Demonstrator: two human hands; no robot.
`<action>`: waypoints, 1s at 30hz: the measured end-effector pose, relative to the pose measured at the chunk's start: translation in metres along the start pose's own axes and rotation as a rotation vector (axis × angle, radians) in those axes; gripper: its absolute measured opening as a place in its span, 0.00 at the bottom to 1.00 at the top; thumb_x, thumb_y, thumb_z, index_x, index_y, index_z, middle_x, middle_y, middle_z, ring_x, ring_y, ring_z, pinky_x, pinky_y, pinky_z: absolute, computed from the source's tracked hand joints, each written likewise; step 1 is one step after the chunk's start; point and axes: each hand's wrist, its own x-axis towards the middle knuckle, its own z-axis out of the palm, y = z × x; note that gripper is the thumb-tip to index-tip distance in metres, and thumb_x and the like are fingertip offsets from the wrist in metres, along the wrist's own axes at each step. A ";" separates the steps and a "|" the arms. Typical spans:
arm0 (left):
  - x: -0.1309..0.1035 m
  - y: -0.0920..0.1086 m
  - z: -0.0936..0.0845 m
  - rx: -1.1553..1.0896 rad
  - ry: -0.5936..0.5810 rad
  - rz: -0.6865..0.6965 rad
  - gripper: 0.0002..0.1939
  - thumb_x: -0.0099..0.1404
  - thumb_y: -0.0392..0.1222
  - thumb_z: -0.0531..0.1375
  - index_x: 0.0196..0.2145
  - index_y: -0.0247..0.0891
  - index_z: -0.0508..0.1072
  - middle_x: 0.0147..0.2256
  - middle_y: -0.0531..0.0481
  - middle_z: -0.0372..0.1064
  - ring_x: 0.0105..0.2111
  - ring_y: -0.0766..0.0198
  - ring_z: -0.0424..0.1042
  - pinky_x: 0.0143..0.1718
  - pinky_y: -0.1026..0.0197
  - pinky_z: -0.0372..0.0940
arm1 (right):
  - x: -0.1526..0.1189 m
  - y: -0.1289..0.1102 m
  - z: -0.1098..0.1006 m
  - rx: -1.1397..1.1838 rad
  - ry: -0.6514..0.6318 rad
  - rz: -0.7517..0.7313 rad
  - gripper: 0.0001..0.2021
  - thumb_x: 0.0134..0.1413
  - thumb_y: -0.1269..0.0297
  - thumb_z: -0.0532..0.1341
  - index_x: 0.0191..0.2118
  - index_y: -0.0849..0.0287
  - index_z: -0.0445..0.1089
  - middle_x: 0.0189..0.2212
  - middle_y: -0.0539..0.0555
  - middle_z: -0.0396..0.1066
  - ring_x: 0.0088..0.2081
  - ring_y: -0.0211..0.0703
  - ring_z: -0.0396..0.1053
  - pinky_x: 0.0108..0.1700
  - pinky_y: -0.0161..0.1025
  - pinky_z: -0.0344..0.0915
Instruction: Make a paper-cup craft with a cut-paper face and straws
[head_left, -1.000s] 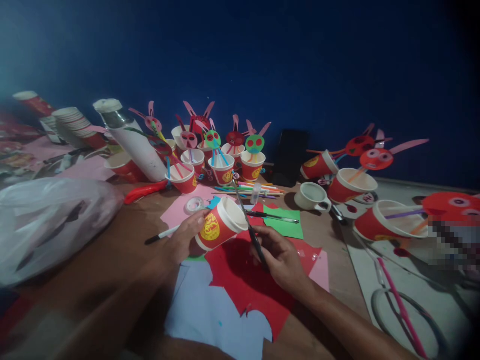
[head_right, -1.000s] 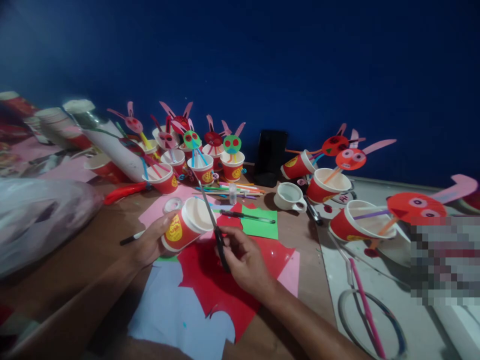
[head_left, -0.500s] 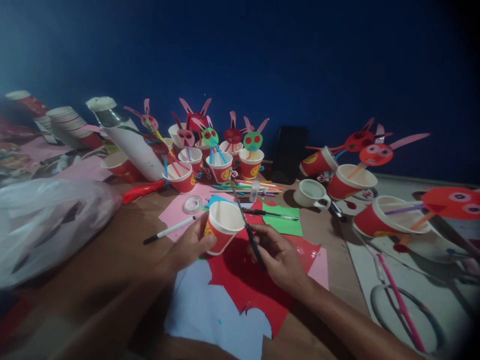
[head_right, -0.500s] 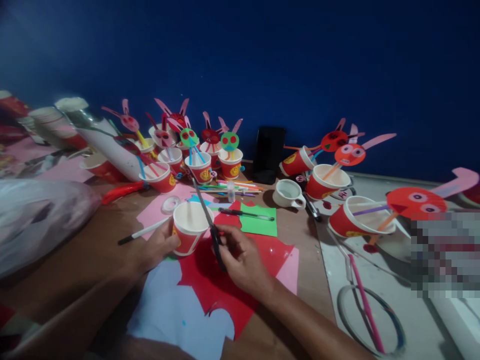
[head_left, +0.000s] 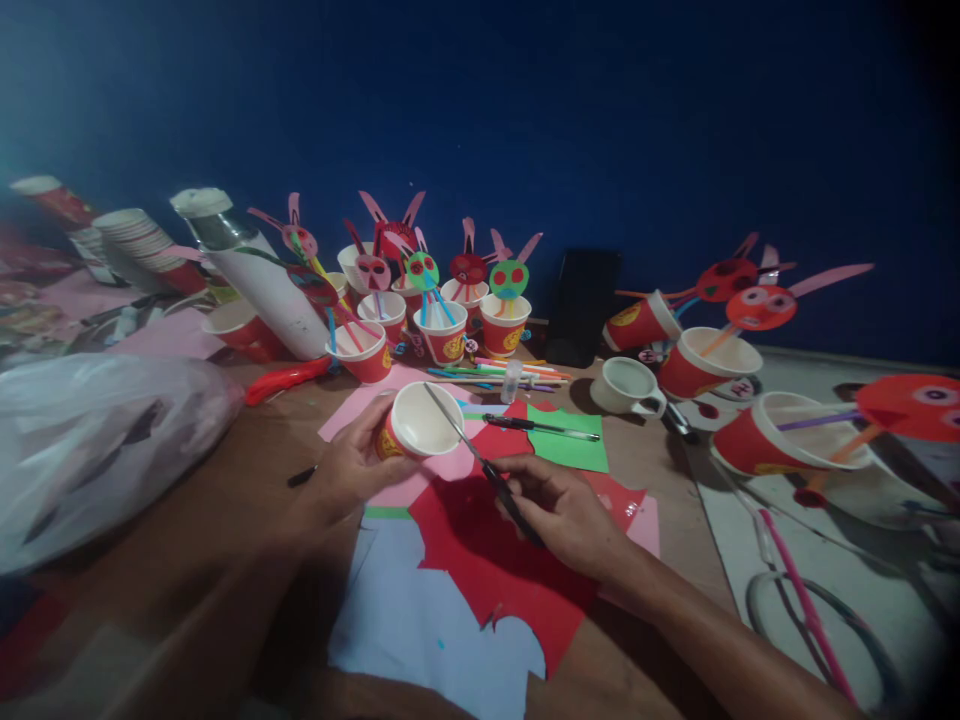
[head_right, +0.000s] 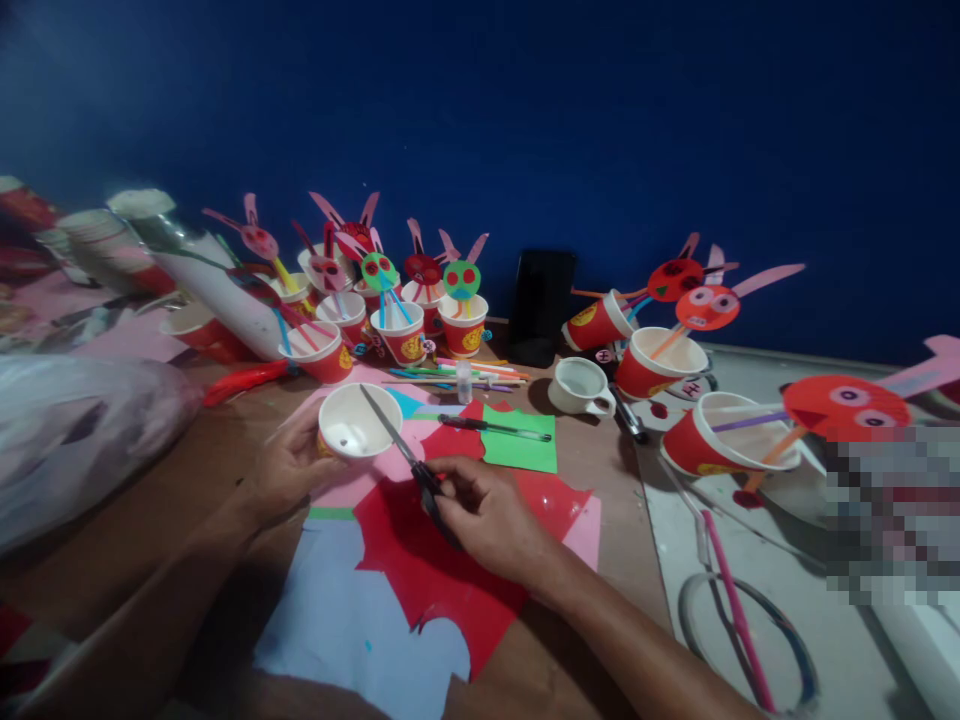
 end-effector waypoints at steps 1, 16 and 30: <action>0.000 0.001 0.000 0.007 -0.006 -0.010 0.35 0.40 0.28 0.69 0.49 0.36 0.70 0.49 0.45 0.68 0.53 0.52 0.62 0.50 0.64 0.60 | 0.001 -0.001 -0.002 -0.002 -0.010 0.021 0.12 0.51 0.68 0.57 0.42 0.60 0.70 0.21 0.46 0.63 0.20 0.30 0.59 0.22 0.28 0.59; -0.003 0.001 0.005 0.292 -0.021 -0.003 0.33 0.41 0.37 0.70 0.48 0.39 0.71 0.48 0.47 0.68 0.54 0.49 0.61 0.52 0.61 0.59 | -0.003 -0.019 -0.020 0.010 -0.124 0.222 0.08 0.50 0.66 0.58 0.36 0.57 0.72 0.20 0.46 0.65 0.19 0.30 0.59 0.19 0.27 0.57; 0.001 -0.004 -0.006 0.544 -0.138 0.033 0.36 0.49 0.47 0.66 0.55 0.37 0.62 0.54 0.44 0.62 0.55 0.48 0.60 0.55 0.51 0.58 | -0.003 -0.020 -0.010 0.060 -0.084 0.272 0.09 0.51 0.68 0.56 0.37 0.58 0.71 0.23 0.47 0.66 0.21 0.30 0.59 0.22 0.27 0.58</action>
